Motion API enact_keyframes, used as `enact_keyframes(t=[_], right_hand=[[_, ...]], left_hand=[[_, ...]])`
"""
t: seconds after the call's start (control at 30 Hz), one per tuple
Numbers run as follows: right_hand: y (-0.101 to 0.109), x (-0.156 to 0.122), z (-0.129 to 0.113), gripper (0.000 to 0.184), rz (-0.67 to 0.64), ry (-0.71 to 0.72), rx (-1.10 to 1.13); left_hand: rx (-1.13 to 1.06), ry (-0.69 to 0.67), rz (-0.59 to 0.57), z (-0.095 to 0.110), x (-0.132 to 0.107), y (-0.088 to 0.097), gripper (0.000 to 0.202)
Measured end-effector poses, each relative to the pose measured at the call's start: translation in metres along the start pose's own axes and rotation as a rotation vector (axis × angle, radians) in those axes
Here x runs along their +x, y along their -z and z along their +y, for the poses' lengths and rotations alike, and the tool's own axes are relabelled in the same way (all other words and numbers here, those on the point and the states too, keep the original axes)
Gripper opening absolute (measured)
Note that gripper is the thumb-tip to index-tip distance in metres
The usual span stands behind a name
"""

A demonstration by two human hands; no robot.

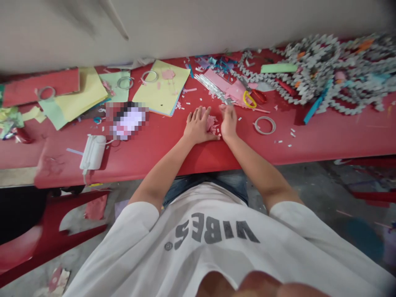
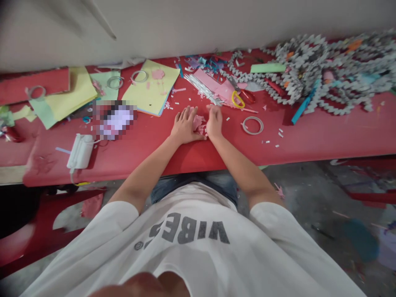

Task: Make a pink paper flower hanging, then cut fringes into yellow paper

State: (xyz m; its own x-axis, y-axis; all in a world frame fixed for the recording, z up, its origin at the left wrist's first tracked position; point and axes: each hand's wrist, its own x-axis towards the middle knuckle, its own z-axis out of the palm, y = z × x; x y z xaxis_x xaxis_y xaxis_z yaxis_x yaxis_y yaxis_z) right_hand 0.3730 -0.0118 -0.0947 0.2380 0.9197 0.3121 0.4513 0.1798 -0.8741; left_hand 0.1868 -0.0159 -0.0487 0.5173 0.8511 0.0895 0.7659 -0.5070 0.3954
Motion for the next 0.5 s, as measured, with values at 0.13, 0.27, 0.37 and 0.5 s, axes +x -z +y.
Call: enact_keyframes(t=[0.13,0.27,0.37,0.5], right_hand=[[0.027,0.021,0.037,0.102,0.353,-0.137,0.036],[0.035,0.03,0.05,0.098,0.427,-0.248,0.175],[0.024,0.029,0.049,0.089,0.418,-0.259,0.249],[0.009,0.027,0.044,0.084,0.38,-0.274,0.361]], left_hand=[[0.021,-0.028,-0.042,0.009,0.004,0.0,0.151],[0.065,-0.069,-0.057,0.03,0.014,-0.011,0.119],[0.108,-0.128,-0.015,0.043,0.019,-0.017,0.068],[0.124,-0.273,-0.094,0.044,0.024,-0.018,0.048]])
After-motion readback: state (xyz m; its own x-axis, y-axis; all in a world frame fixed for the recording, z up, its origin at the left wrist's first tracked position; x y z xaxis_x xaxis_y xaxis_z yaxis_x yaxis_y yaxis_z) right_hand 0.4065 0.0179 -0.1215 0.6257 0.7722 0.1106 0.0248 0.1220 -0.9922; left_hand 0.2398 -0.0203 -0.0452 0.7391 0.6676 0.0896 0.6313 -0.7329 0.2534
